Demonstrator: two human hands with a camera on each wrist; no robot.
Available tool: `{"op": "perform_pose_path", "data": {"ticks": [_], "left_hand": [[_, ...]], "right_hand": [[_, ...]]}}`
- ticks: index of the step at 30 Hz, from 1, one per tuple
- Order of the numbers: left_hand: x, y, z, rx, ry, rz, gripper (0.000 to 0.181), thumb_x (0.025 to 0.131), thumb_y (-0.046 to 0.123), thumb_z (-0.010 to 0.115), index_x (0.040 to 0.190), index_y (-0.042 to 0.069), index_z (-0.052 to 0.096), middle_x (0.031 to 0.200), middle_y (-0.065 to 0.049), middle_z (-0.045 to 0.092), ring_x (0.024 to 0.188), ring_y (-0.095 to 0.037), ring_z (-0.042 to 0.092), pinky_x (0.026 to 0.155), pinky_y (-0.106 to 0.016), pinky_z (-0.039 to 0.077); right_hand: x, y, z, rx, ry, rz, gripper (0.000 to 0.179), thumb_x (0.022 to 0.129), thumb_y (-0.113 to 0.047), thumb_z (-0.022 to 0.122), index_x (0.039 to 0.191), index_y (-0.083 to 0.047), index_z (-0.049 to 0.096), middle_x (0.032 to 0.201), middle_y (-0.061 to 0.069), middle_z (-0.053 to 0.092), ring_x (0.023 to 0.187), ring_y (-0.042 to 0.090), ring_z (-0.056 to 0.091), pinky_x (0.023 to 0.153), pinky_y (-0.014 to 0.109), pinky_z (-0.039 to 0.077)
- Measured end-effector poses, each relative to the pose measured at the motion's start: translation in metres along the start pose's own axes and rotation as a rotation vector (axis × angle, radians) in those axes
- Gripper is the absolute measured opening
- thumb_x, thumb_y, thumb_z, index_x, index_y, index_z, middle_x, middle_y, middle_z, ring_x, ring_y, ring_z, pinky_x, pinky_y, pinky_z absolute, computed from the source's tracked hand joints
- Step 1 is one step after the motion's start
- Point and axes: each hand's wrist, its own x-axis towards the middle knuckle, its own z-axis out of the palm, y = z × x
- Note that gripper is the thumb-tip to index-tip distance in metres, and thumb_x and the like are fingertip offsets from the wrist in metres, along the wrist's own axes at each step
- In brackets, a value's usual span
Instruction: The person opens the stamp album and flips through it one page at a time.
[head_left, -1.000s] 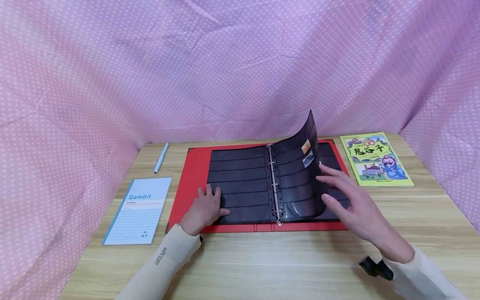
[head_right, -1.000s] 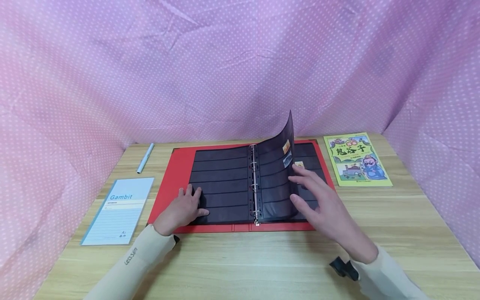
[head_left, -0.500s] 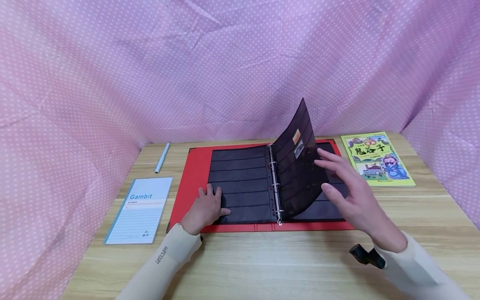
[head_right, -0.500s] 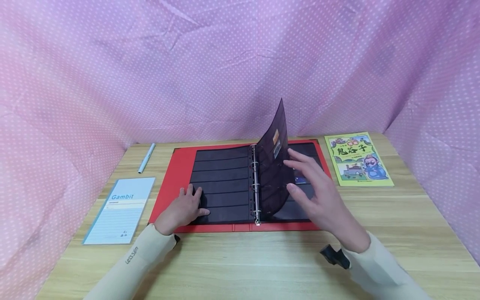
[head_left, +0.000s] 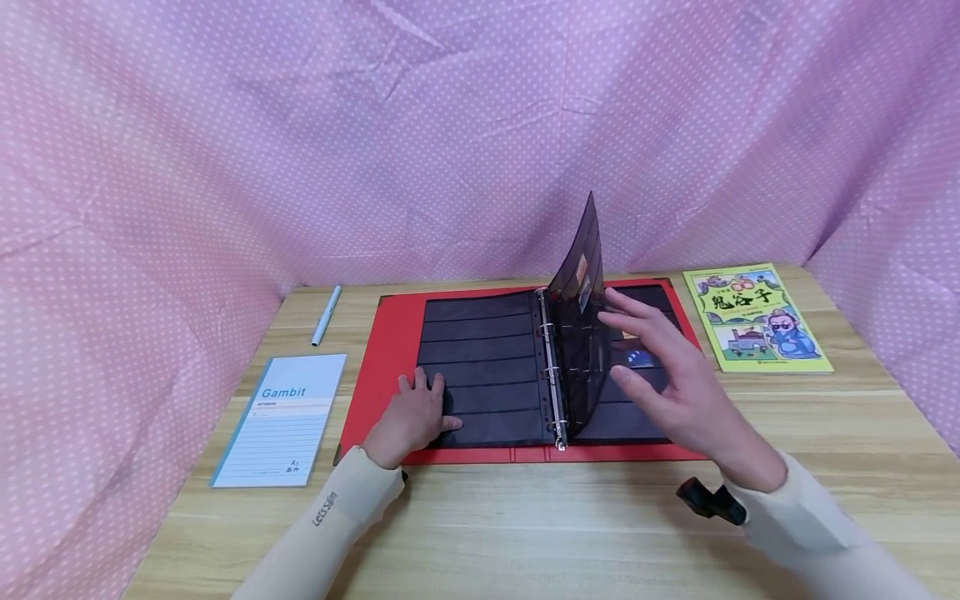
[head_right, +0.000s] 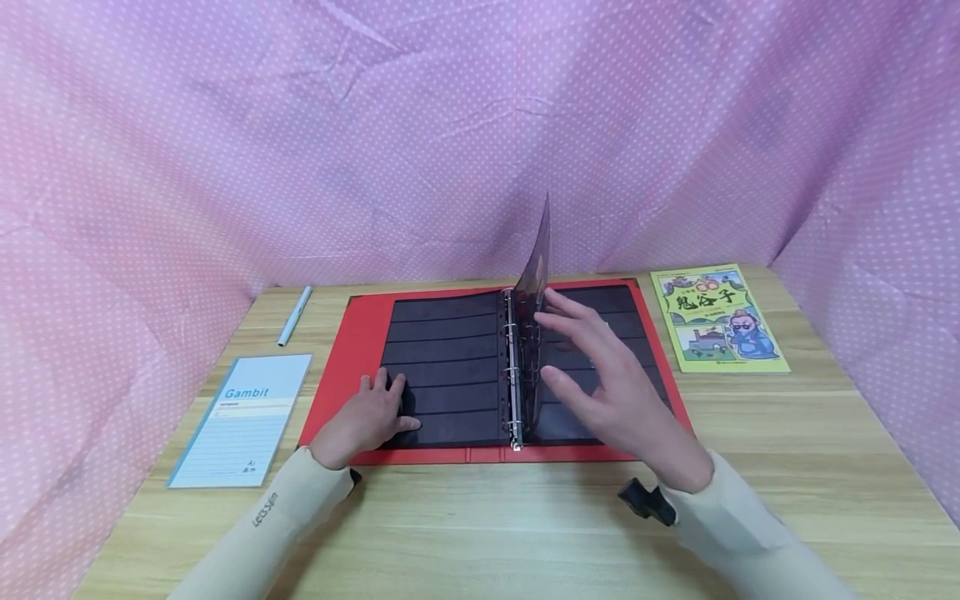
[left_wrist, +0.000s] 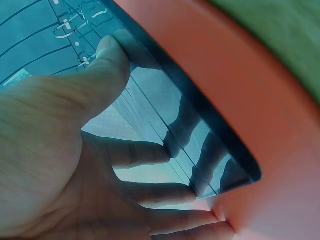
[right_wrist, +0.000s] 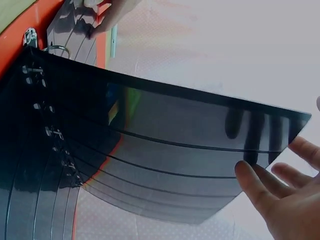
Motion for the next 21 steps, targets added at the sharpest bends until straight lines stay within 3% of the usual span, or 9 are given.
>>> {"op": "perform_pose_path", "data": {"ticks": [7,13,17,21], "left_hand": [[0.0,0.0,-0.001,-0.003,-0.008,-0.005,0.086,0.08,0.053,0.068,0.142,0.002,0.038,0.141,-0.029,0.032,0.122,-0.049,0.036,0.078,-0.045,0.054],[-0.002,-0.003,0.0,-0.042,0.0,0.009,0.083,0.082,0.052,0.067,0.143,0.003,0.038,0.142,-0.028,0.031,0.125,-0.05,0.033,0.076,-0.047,0.054],[-0.002,-0.012,-0.002,-0.15,0.019,0.031,0.069,0.089,0.042,0.063,0.14,0.002,0.041,0.14,-0.026,0.036,0.125,-0.046,0.036,0.085,-0.049,0.05],[-0.002,-0.028,-0.011,-0.3,0.085,0.029,0.053,0.095,0.027,0.058,0.139,0.001,0.042,0.134,-0.022,0.043,0.118,-0.037,0.045,0.092,-0.049,0.045]], "right_hand": [[0.001,0.004,0.007,0.056,-0.055,0.021,0.069,0.079,0.003,0.067,0.142,-0.008,0.04,0.149,0.004,0.034,0.128,0.021,0.042,0.092,0.026,0.045],[-0.001,0.015,0.018,0.05,-0.135,0.037,0.068,0.086,-0.008,0.066,0.146,-0.017,0.035,0.15,-0.001,0.033,0.129,0.019,0.041,0.095,0.028,0.043],[-0.004,0.025,0.029,0.047,-0.221,0.082,0.058,0.092,-0.014,0.062,0.145,-0.021,0.037,0.149,-0.004,0.033,0.128,0.018,0.041,0.094,0.032,0.044],[-0.007,0.036,0.041,-0.004,-0.326,0.108,0.046,0.096,-0.023,0.058,0.14,-0.019,0.046,0.147,-0.004,0.037,0.129,0.016,0.04,0.099,0.039,0.041]]}}
